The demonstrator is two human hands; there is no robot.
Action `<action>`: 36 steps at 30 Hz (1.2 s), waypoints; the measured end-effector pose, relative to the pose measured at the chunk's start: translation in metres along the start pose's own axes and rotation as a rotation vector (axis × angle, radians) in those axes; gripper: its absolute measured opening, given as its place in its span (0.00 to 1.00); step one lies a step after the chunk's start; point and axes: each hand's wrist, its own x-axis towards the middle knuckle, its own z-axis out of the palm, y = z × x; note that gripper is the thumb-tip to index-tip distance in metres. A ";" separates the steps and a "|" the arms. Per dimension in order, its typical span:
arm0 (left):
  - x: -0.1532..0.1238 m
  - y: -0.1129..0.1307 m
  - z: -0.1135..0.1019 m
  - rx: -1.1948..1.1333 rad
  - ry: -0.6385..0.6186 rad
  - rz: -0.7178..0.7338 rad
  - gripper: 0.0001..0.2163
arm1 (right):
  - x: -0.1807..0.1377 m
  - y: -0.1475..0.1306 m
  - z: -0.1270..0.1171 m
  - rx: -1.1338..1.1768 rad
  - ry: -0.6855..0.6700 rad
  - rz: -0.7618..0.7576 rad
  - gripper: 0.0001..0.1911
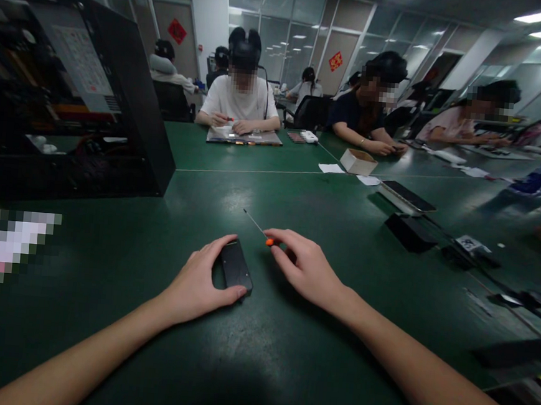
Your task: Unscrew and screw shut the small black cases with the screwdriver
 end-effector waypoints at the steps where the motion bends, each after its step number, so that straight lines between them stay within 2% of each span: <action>1: 0.000 0.001 0.000 -0.003 -0.003 -0.016 0.42 | 0.001 0.001 0.000 0.029 0.010 -0.012 0.15; 4: -0.001 0.002 0.000 -0.004 0.002 -0.036 0.42 | 0.002 0.003 0.001 0.148 0.057 -0.012 0.12; 7: -0.001 0.002 0.001 0.008 0.010 -0.016 0.43 | 0.003 0.004 0.001 0.306 0.151 0.073 0.12; 12: 0.000 0.002 0.002 0.028 0.007 -0.020 0.44 | 0.006 0.001 -0.003 0.536 0.310 0.126 0.18; 16: 0.000 0.005 -0.001 0.001 0.014 -0.014 0.42 | 0.007 -0.005 -0.007 0.571 0.405 0.145 0.22; 20: 0.000 0.007 -0.002 -0.002 0.017 0.003 0.41 | 0.003 -0.009 -0.007 0.562 0.478 0.100 0.19; 25: 0.000 0.006 0.001 0.010 0.015 -0.006 0.41 | -0.004 -0.013 -0.004 0.507 0.462 -0.086 0.15; 30: 0.001 0.004 0.003 0.011 0.031 0.019 0.41 | -0.011 -0.013 -0.004 0.383 0.422 -0.215 0.16; 34: 0.000 0.003 0.004 0.021 0.034 0.023 0.41 | -0.010 -0.017 -0.013 0.272 0.325 -0.265 0.18; 36: 0.000 0.002 0.005 0.030 0.034 0.026 0.42 | -0.003 -0.028 -0.024 0.209 0.245 -0.247 0.13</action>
